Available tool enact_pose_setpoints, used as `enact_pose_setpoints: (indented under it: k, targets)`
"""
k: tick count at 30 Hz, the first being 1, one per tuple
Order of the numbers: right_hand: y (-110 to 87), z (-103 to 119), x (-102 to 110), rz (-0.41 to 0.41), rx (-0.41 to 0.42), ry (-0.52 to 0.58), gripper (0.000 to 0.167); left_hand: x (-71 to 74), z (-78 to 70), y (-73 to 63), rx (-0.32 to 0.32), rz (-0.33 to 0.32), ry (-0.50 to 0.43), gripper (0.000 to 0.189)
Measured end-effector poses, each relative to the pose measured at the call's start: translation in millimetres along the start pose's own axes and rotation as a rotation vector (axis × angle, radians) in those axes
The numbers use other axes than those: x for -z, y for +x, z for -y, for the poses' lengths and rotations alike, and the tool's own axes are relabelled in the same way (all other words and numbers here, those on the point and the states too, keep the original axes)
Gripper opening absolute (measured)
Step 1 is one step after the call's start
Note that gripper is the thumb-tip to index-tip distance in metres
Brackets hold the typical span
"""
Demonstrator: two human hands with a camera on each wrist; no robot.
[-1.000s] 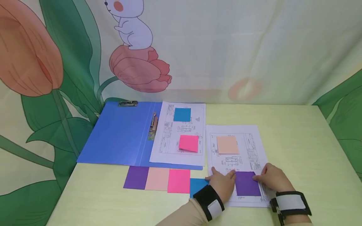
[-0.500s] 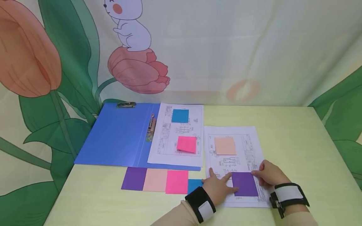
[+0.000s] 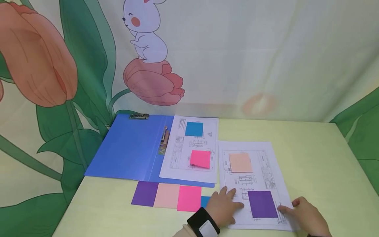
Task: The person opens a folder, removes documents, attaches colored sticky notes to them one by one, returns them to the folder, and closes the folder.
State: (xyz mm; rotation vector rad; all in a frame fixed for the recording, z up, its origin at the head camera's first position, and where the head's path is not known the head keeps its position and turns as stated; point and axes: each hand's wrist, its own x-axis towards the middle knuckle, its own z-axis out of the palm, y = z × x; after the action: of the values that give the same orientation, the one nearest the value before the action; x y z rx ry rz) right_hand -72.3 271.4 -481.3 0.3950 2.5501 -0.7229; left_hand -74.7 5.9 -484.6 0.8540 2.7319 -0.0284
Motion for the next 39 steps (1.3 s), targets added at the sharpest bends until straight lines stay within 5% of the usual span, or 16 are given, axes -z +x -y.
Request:
enact_pose_setpoints:
  k: [5, 13, 16, 20, 23, 26, 28, 32, 36, 39]
  targets:
    - [-8.8, 1.5, -8.3, -0.108, -0.032, 0.059, 0.04, -6.7, -1.6, -2.1, 0.009, -0.019, 0.013, 0.057]
    - [-29.8, 11.3, -20.5, -0.342, -0.076, -0.087, 0.049, -9.1, 1.6, -7.2, 0.018, -0.053, -0.073, 0.055]
    - [-37.4, 14.5, -27.4, -0.478, -0.009, -0.086, 0.043, -12.6, 5.2, -8.9, 0.028, -0.099, -0.087, 0.056]
    - [-41.1, 12.8, -37.9, -0.776, 0.232, 0.001, 0.03, -19.2, 8.3, -9.2, 0.074, -0.17, -0.055, 0.065]
    - [-40.5, 14.9, -41.9, -0.926, 0.331, 0.124, 0.023, -23.2, 9.0, -9.1, 0.143, -0.201, -0.051, 0.071]
    - [-37.8, 21.7, -43.1, -0.863, 0.181, 0.448, 0.027, -24.7, 10.2, -9.7, 0.228, -0.228, -0.099, 0.07]
    - [-35.2, 25.5, -43.8, -0.762, 0.059, 0.767, 0.031, -22.5, 12.9, -11.5, 0.289, -0.242, -0.209, 0.068]
    - [-31.6, 26.8, -45.0, -0.561, -0.138, 1.188, 0.008, -10.3, 24.8, -15.7, 0.362, -0.206, -0.667, 0.059]
    - [-32.5, 30.0, -46.6, -0.444, -0.166, 1.369, 0.02, 2.8, 41.3, -18.2, 0.346, -0.165, -1.195, 0.04]
    - [-35.5, 34.7, -48.0, -0.321, -0.123, 1.381, 0.019, 12.2, 57.1, -17.8, 0.355, -0.218, -1.391, 0.031]
